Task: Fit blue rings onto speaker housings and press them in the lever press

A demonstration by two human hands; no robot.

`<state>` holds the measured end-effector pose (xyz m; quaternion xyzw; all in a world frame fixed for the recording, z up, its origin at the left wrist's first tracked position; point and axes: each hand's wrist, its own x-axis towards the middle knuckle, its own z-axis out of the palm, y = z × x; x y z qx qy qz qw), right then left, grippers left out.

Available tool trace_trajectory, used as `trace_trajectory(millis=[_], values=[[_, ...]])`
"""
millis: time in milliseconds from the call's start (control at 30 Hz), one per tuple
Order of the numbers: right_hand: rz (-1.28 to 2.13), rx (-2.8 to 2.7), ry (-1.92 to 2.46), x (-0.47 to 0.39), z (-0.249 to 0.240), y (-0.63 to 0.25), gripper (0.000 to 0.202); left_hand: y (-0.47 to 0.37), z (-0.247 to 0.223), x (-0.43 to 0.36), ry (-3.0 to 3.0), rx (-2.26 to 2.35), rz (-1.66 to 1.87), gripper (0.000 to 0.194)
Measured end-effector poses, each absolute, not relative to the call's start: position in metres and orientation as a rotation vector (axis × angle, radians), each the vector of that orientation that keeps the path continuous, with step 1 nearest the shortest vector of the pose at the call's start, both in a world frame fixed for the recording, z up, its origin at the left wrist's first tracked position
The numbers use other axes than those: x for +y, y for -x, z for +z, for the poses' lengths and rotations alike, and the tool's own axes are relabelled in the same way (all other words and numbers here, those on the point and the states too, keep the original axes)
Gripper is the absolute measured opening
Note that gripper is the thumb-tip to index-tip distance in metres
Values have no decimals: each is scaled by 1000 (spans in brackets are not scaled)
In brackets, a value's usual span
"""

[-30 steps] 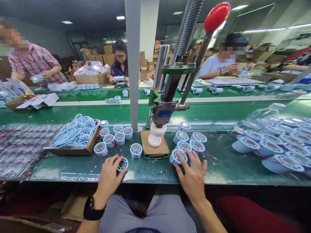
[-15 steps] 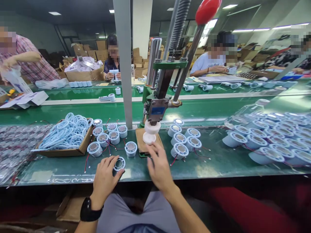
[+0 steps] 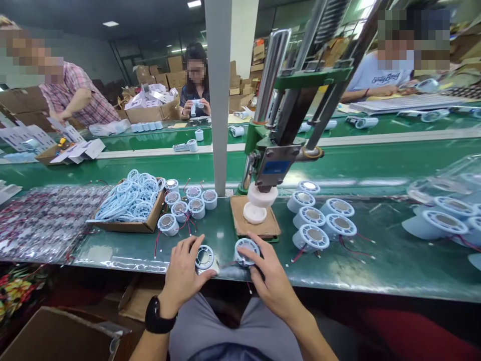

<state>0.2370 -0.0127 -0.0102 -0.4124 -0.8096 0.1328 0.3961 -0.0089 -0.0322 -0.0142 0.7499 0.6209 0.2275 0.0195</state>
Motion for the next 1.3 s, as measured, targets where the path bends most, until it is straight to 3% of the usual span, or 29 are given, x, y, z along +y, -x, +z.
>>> trace_trajectory(millis=[167, 267, 367, 533, 633, 833, 1100, 1300], values=[[302, -1858, 1156, -14, -15, -242, 14, 12, -8, -32, -2289, 1888, 676, 64], [269, -1765, 1149, -11, -19, -237, 11, 12, -5, -32, -2323, 1735, 671, 77], [331, -1755, 1117, -11, -23, -231, 33, 5, -8, -29, -2262, 1856, 714, 80], [395, -1728, 1154, -12, -28, -209, 46, -14, -5, -18, -2030, 1947, 949, 51], [450, -1708, 1129, -11, -31, -194, 51, -27, 12, -18, -1991, 1752, 1074, 61], [461, -1657, 1133, -10, -40, -183, 61, -50, 28, -21, -2188, 1628, 928, 67], [326, -1637, 1177, -13, -37, -175, 68, -62, 17, -24, -1989, 1728, 1092, 63], [252, -1850, 1222, -13, -32, -180, 55, -70, 3, -25, -1735, 1705, 1143, 65]])
